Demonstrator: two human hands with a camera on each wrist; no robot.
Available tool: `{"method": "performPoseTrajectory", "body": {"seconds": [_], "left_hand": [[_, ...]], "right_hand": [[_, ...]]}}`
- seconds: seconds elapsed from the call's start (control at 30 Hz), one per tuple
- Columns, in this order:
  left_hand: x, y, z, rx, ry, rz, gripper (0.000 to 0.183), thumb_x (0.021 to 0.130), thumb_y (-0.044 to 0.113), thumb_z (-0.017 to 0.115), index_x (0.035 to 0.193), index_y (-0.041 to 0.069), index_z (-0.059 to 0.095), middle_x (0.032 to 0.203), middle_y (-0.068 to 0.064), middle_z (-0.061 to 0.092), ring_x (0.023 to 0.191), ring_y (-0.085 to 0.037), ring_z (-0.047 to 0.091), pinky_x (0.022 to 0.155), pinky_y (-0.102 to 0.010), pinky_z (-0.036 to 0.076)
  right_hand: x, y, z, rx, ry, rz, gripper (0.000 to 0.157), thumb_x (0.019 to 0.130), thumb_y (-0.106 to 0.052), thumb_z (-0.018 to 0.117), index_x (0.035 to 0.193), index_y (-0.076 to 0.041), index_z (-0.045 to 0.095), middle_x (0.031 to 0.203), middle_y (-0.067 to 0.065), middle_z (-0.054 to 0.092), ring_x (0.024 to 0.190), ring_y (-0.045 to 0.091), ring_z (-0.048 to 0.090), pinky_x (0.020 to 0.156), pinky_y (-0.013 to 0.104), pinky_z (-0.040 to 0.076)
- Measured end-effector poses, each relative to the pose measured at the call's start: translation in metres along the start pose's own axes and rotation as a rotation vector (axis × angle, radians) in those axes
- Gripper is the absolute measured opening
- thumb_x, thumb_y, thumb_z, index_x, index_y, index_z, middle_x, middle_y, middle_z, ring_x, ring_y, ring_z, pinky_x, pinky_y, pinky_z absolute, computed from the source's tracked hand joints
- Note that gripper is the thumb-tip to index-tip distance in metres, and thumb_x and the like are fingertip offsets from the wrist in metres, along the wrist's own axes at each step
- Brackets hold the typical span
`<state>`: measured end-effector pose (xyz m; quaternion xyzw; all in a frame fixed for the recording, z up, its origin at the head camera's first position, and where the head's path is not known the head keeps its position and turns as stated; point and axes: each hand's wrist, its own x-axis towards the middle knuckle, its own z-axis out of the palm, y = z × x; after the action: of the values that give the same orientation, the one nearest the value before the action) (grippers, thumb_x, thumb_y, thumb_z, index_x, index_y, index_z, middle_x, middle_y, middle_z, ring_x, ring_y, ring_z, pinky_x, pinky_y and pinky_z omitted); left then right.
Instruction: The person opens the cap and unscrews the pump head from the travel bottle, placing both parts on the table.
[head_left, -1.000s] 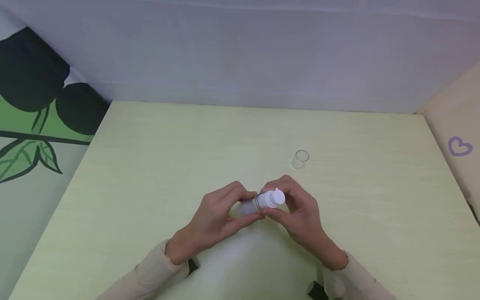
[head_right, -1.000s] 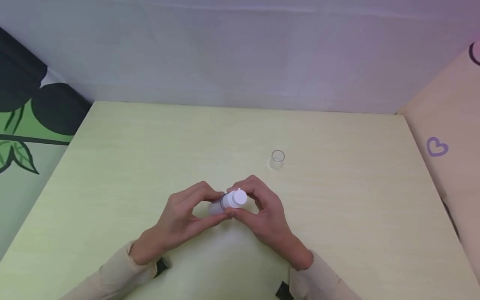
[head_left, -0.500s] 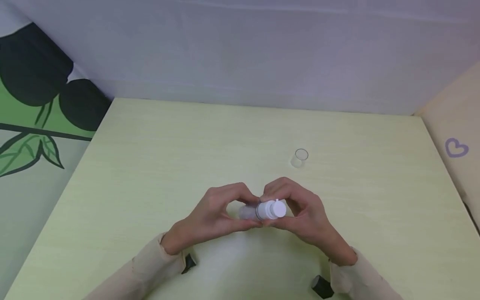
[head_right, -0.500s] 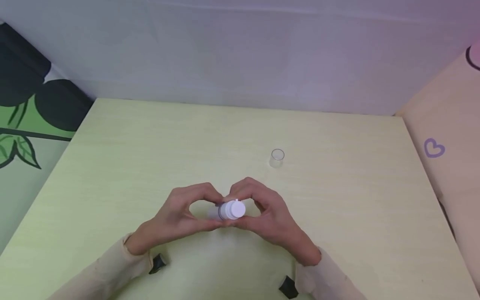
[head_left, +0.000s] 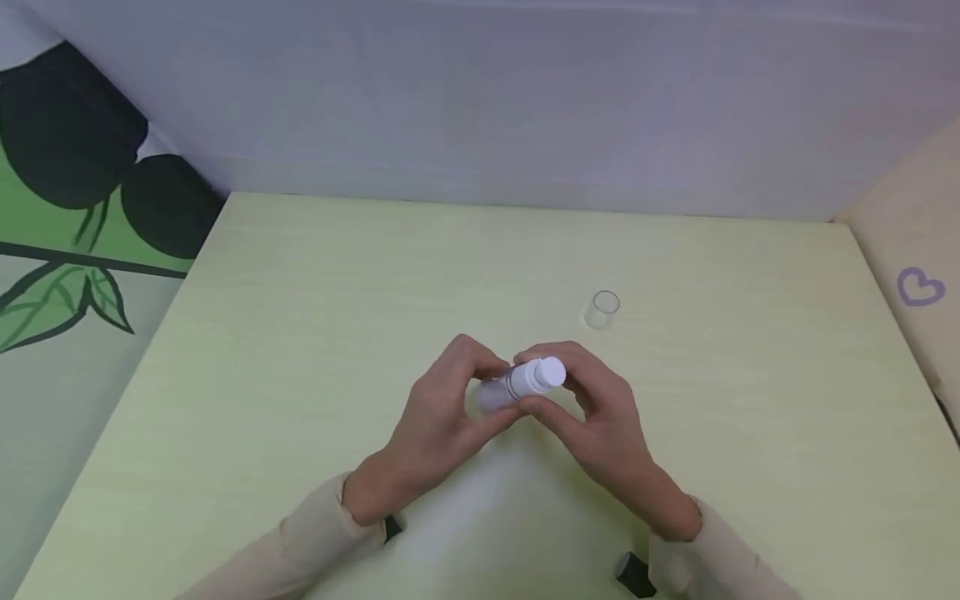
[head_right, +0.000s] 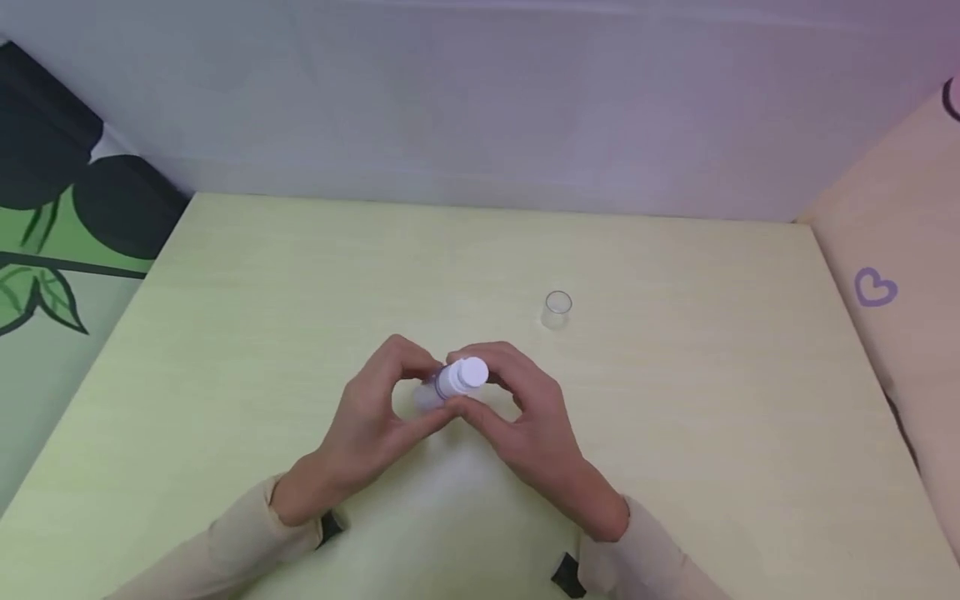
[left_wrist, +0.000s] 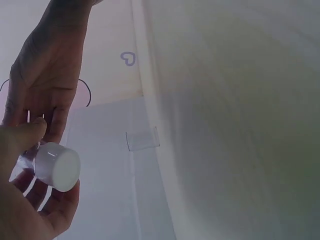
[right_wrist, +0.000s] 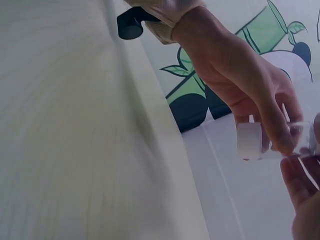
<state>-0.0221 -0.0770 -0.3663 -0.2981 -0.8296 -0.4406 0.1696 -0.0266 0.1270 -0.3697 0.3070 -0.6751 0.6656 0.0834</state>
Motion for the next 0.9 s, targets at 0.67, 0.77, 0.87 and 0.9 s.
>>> {"method": "performPoseTrajectory", "body": {"seconds": [0.67, 0.77, 0.87, 0.9], "left_hand": [[0.003, 0.002, -0.009, -0.07, -0.242, 0.035, 0.034, 0.093, 0.012, 0.079, 0.123, 0.002, 0.067, 0.113, -0.004, 0.077, 0.1, -0.013, 0.072, 0.089, -0.027, 0.061], [0.004, -0.002, -0.01, -0.143, -0.307, 0.041, 0.029, 0.093, 0.012, 0.079, 0.12, 0.006, 0.069, 0.11, -0.001, 0.077, 0.097, -0.009, 0.071, 0.088, -0.026, 0.06], [0.004, -0.007, -0.012, -0.246, -0.401, -0.009, 0.022, 0.092, 0.012, 0.08, 0.113, 0.01, 0.071, 0.103, 0.002, 0.077, 0.092, -0.005, 0.07, 0.086, -0.026, 0.06], [0.004, -0.009, -0.013, -0.278, -0.43, -0.031, 0.02, 0.092, 0.013, 0.08, 0.11, 0.011, 0.071, 0.099, 0.004, 0.077, 0.088, -0.004, 0.068, 0.083, -0.026, 0.06]], "right_hand": [[0.005, 0.009, -0.005, -0.029, 0.042, -0.23, 0.029, 0.089, -0.017, 0.084, 0.106, 0.004, 0.074, 0.099, 0.014, 0.074, 0.095, 0.016, 0.068, 0.09, 0.021, 0.057], [0.006, 0.011, -0.009, -0.011, -0.028, -0.273, 0.029, 0.088, -0.017, 0.085, 0.107, 0.002, 0.074, 0.099, 0.012, 0.073, 0.096, 0.017, 0.067, 0.091, 0.023, 0.057], [0.007, 0.012, -0.012, -0.01, -0.108, -0.329, 0.029, 0.087, -0.016, 0.086, 0.11, -0.001, 0.075, 0.099, 0.012, 0.074, 0.097, 0.019, 0.066, 0.094, 0.025, 0.055], [0.008, 0.011, -0.013, -0.009, -0.135, -0.339, 0.03, 0.087, -0.015, 0.086, 0.111, -0.001, 0.075, 0.1, 0.011, 0.074, 0.098, 0.02, 0.066, 0.096, 0.026, 0.054]]}}
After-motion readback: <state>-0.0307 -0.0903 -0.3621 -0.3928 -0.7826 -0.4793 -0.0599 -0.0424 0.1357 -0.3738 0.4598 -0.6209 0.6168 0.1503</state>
